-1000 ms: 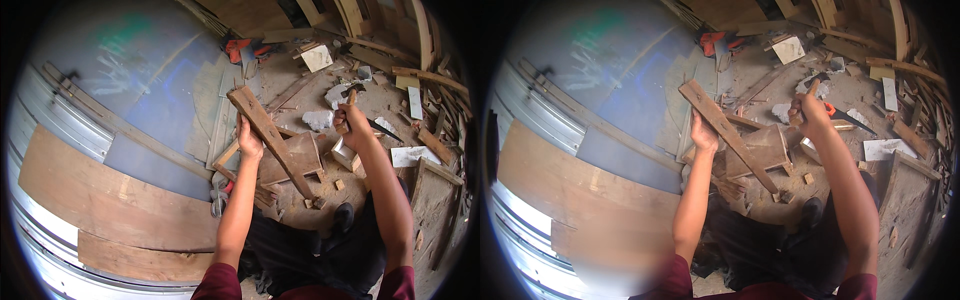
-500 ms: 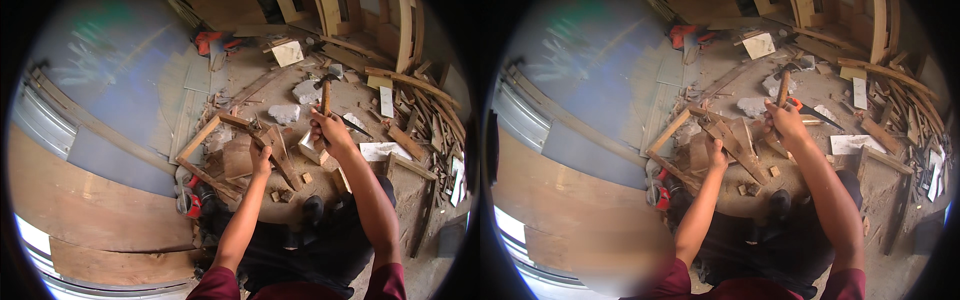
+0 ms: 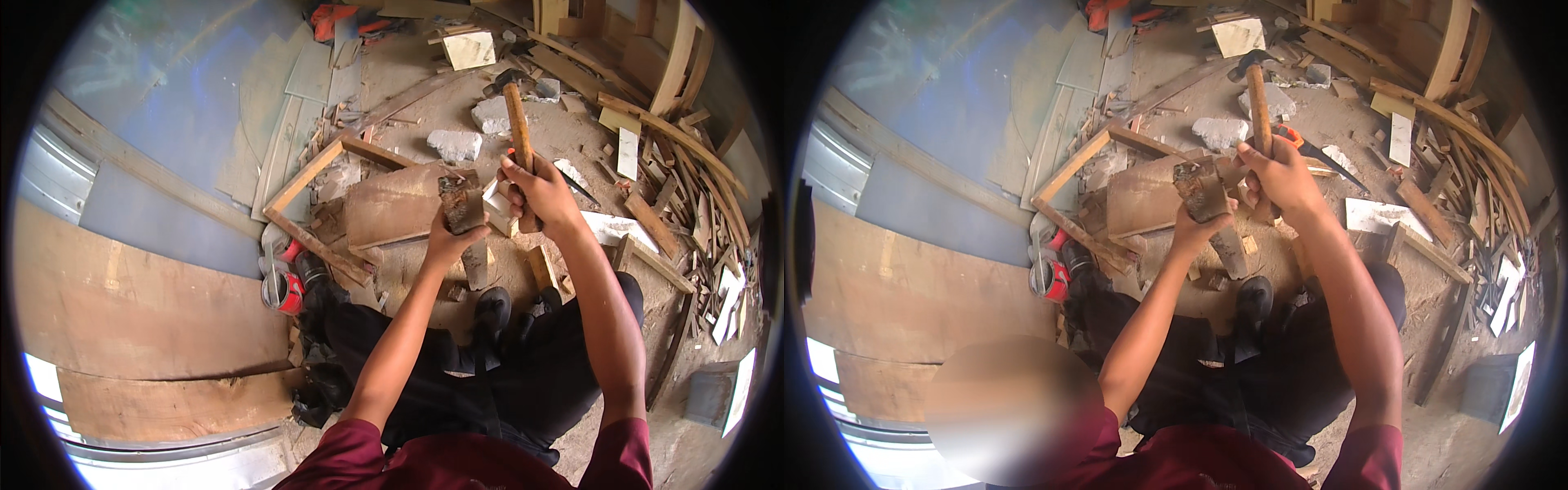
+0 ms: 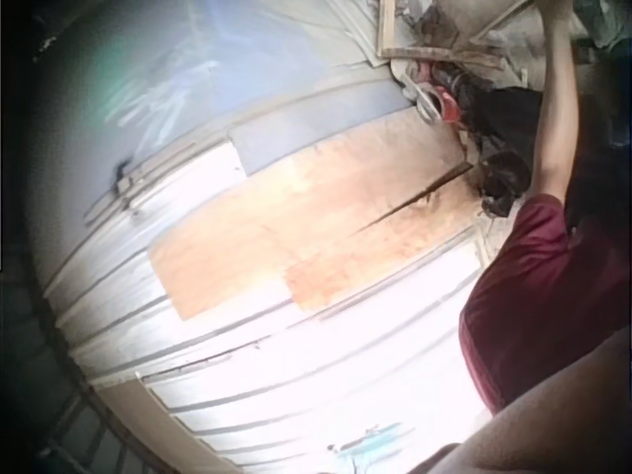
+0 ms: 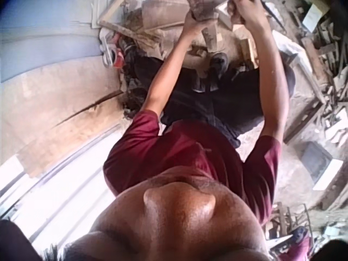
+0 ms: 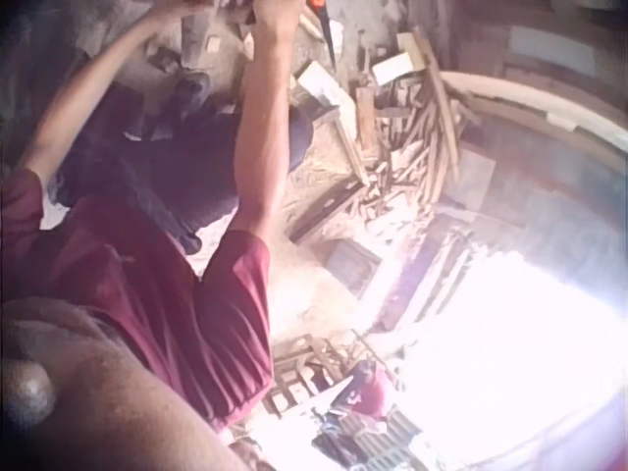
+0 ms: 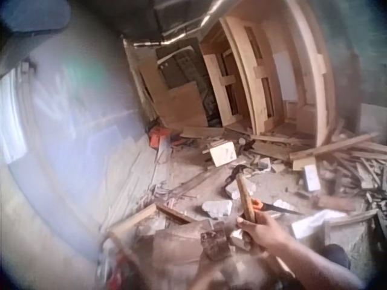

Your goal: The person sits on the floor and uses a hammer to break a piece of wood into smaller pieces. They repeatedly strike the wood, reposition it, and handle the resulting fragments.

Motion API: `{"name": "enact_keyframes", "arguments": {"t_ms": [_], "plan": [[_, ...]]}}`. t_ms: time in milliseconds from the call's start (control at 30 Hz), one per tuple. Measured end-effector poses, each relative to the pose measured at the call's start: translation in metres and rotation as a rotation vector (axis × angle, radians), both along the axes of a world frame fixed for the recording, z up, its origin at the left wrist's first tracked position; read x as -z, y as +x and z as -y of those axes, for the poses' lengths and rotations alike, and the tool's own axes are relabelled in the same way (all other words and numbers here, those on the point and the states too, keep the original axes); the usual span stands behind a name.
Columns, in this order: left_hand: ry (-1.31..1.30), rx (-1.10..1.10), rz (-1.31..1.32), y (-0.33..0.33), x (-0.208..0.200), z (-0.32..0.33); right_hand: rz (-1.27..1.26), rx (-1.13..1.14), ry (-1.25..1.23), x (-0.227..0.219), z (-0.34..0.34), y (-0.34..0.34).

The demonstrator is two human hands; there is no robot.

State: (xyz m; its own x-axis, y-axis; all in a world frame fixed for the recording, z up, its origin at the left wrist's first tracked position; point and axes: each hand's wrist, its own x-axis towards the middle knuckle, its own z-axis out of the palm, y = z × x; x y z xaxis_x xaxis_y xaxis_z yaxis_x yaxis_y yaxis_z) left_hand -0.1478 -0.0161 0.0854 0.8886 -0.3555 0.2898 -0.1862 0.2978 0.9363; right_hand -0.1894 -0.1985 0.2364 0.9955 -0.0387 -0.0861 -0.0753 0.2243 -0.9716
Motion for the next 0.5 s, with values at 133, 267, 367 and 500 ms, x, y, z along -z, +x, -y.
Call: {"name": "enact_keyframes", "arguments": {"t_ms": [133,267,367,500], "plan": [[0.171,0.060,-0.060,-0.011,0.021,-0.006,-0.049,0.087,-0.017,-0.003,-0.003,0.003],[0.021,-0.196,-0.096,-0.023,-0.005,-0.010,-0.043,0.185,0.001,-0.016,0.001,0.003],[-0.020,-0.302,0.094,-0.014,-0.079,-0.040,-0.053,0.238,-0.004,-0.016,0.021,0.010],[0.252,-0.504,0.227,0.007,-0.186,-0.081,-0.074,0.288,0.103,-0.022,0.028,0.013]]}}
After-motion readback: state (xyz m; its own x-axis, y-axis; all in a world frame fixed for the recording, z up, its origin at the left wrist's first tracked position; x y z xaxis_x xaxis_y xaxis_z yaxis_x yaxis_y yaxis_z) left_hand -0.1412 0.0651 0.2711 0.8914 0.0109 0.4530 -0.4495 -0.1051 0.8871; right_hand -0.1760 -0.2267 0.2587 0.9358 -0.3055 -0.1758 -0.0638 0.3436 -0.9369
